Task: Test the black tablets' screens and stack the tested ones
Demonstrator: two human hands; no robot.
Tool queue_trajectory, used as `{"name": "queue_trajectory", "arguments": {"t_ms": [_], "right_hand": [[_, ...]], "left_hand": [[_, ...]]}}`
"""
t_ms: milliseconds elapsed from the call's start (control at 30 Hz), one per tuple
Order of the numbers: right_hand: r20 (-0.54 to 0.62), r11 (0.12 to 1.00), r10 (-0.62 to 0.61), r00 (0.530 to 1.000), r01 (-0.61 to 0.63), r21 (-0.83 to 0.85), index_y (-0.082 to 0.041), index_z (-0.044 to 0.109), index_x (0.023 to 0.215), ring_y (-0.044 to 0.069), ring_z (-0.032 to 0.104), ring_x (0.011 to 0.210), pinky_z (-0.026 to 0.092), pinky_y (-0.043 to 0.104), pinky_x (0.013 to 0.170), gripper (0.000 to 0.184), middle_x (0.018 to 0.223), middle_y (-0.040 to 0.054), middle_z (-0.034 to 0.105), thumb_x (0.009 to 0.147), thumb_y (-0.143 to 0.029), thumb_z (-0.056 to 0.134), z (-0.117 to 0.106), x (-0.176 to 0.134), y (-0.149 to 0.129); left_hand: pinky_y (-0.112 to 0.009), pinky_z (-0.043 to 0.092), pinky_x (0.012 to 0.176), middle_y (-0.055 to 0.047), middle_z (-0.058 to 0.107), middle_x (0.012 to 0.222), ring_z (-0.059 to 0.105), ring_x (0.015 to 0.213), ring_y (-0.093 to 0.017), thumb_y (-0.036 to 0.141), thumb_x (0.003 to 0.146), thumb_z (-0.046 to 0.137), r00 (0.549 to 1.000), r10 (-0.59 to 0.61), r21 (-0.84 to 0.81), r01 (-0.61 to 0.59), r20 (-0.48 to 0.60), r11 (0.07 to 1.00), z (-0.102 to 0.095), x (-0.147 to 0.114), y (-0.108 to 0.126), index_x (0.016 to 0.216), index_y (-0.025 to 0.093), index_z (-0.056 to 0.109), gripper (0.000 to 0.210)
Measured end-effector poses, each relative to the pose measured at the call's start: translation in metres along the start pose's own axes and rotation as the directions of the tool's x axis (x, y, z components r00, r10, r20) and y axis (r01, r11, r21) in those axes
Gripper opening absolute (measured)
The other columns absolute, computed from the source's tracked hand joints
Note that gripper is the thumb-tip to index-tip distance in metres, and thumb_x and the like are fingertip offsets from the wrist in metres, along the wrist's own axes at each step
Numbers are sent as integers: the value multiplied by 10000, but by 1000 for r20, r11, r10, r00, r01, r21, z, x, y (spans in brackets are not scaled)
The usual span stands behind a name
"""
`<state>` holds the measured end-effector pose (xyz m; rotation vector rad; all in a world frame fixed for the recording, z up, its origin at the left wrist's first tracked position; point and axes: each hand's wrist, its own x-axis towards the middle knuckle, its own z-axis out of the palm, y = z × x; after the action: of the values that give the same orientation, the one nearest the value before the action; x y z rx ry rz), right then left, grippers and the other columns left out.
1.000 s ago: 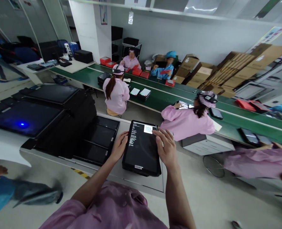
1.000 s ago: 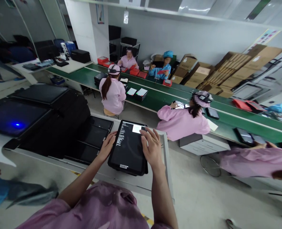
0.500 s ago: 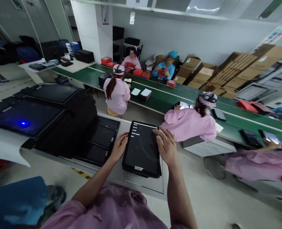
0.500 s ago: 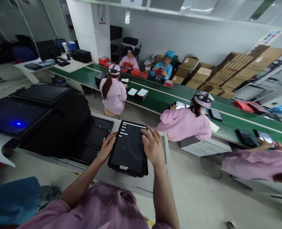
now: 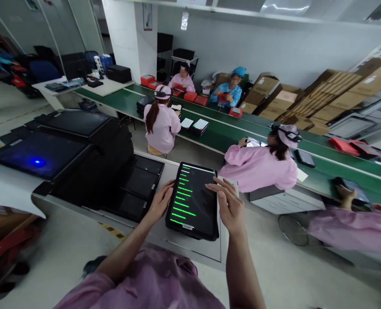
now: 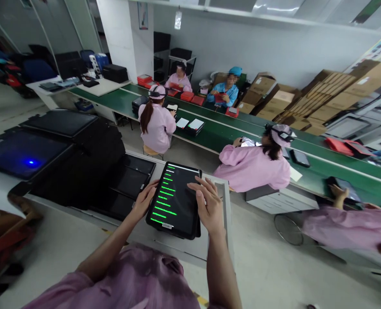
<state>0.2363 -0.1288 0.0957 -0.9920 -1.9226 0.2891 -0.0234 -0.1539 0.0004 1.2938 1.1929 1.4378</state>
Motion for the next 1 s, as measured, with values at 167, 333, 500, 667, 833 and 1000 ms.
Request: {"name": "queue_trajectory", "arguments": {"t_ms": [167,333,500,667,833,1000], "right_hand": [[34,1000,18,999,-19,24,-293,807,1177,300,709,1354,485,607,1231,409,1154,44,854,1160,-405,414,0,-2,2],[36,999,-22,999,21,27,-284,800,1212,288,699,1363,484,576,1219,409,1174,49,850,1166,-394,409,0,-1,7],[110,998,-57,992,61,-33,-287,785,1241,272,664,1409,429,567,1262,375,1217,35,839,1162,-366,426,0,5,12],[-1,999,12,1000,-12,40,-245,763,1273,276,698,1324,485,527,1191,390,1276,86,805,1154,-416,433,-2,0,13],[-282,950,305,910,-268,162,-181,761,1138,158,637,776,529,313,783,441,965,51,706,1083,-568,555,8,-26,32],[-1,734,567,824,-505,455,-229,696,1166,149,577,728,477,269,658,482,861,-20,587,961,-664,668,20,-65,69]], "left_hand": [[-484,447,1285,-121,675,1562,613,1478,-301,633,1069,543,1000,-10,-17,10,0,1000,-2,-6,0,1350,219,791,559],[-459,401,1325,-105,636,1608,562,1532,-297,623,1075,540,999,-31,-25,31,19,999,-2,-21,-5,1401,215,771,570],[-465,398,1328,-95,625,1620,548,1543,-304,586,1073,575,998,-33,-98,27,-52,995,2,-44,-11,1364,224,793,513],[-479,465,1269,-111,684,1553,623,1463,-320,575,1084,560,993,-18,-101,6,-120,995,4,-63,-8,1305,216,823,497],[-455,484,1249,-116,714,1509,648,1422,-299,561,1112,500,989,48,11,-47,-141,999,3,-72,7,1304,210,823,514],[-456,505,1239,-122,771,1414,655,1417,-282,551,1135,424,965,155,131,-129,-210,983,10,-79,18,1241,194,833,553]]}}
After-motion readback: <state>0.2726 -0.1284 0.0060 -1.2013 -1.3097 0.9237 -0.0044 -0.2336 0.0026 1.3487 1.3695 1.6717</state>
